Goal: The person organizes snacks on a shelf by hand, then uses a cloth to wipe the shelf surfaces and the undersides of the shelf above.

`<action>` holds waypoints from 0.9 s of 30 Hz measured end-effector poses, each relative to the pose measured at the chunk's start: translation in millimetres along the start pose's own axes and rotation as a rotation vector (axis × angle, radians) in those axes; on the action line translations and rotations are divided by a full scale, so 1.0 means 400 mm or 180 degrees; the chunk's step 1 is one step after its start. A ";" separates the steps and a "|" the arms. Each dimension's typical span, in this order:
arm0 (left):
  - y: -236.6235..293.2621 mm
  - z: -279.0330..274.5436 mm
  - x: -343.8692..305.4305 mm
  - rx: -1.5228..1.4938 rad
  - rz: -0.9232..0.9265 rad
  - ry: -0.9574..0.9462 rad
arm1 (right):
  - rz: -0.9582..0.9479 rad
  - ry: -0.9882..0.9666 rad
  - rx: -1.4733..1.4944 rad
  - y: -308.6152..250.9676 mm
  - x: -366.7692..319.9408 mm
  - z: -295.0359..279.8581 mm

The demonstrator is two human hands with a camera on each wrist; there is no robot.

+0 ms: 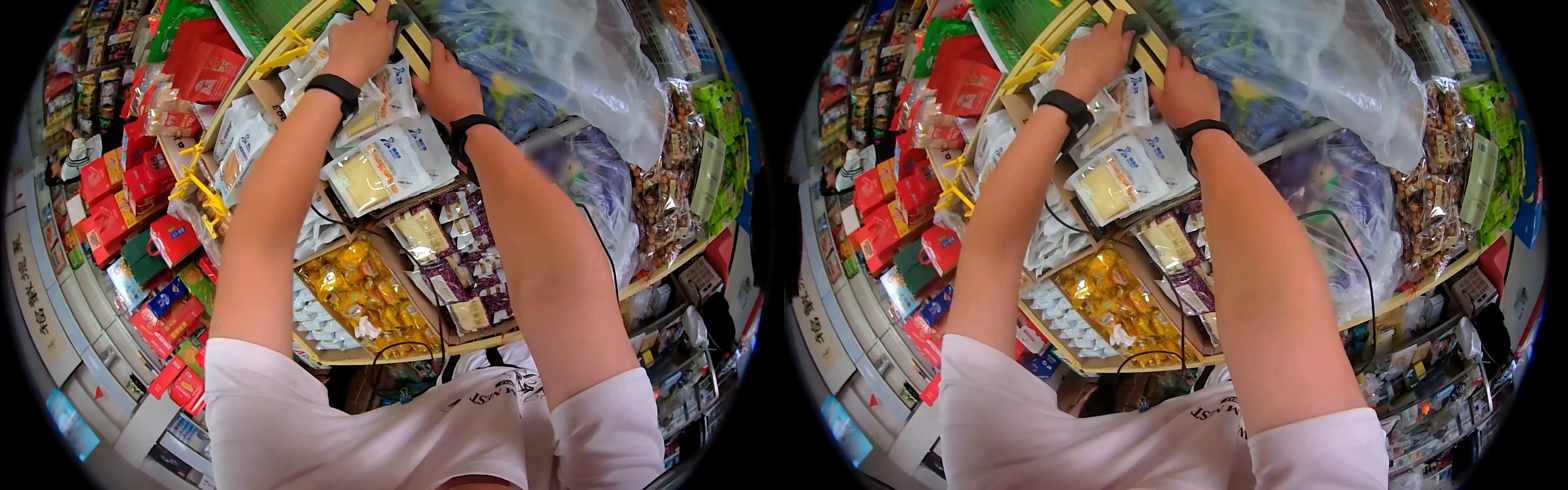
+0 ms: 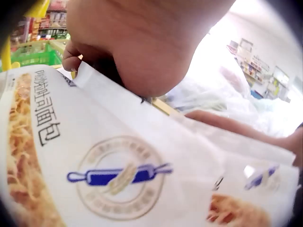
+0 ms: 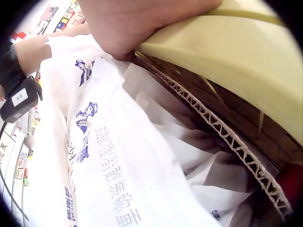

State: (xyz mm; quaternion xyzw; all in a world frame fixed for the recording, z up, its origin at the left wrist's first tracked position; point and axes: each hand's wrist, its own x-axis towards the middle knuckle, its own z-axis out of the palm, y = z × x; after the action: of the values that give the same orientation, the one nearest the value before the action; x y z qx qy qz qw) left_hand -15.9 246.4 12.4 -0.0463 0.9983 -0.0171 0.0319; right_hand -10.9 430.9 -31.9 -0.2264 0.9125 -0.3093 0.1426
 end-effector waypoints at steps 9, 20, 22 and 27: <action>0.009 0.043 0.034 -0.0076 -0.0684 0.0324 | 0.0018 0.0082 0.0168 -0.005 -0.010 0.003; 0.018 0.030 0.037 0.0146 -0.0597 0.0043 | -0.0041 0.0125 0.0044 0.001 -0.013 0.007; 0.006 0.030 0.059 0.0265 -0.0787 0.0156 | -0.0051 0.0152 0.0029 0.004 -0.011 0.005; -0.056 0.047 0.131 0.0172 -0.0824 0.0207 | -0.0016 0.0093 0.0048 0.000 -0.007 -0.002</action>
State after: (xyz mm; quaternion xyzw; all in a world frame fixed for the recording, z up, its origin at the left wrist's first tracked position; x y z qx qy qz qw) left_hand -64.6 218.5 -8.9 -0.1732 0.9836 -0.0494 -0.0018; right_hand -8.8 432.6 -30.8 -0.2230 0.9116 -0.3199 0.1302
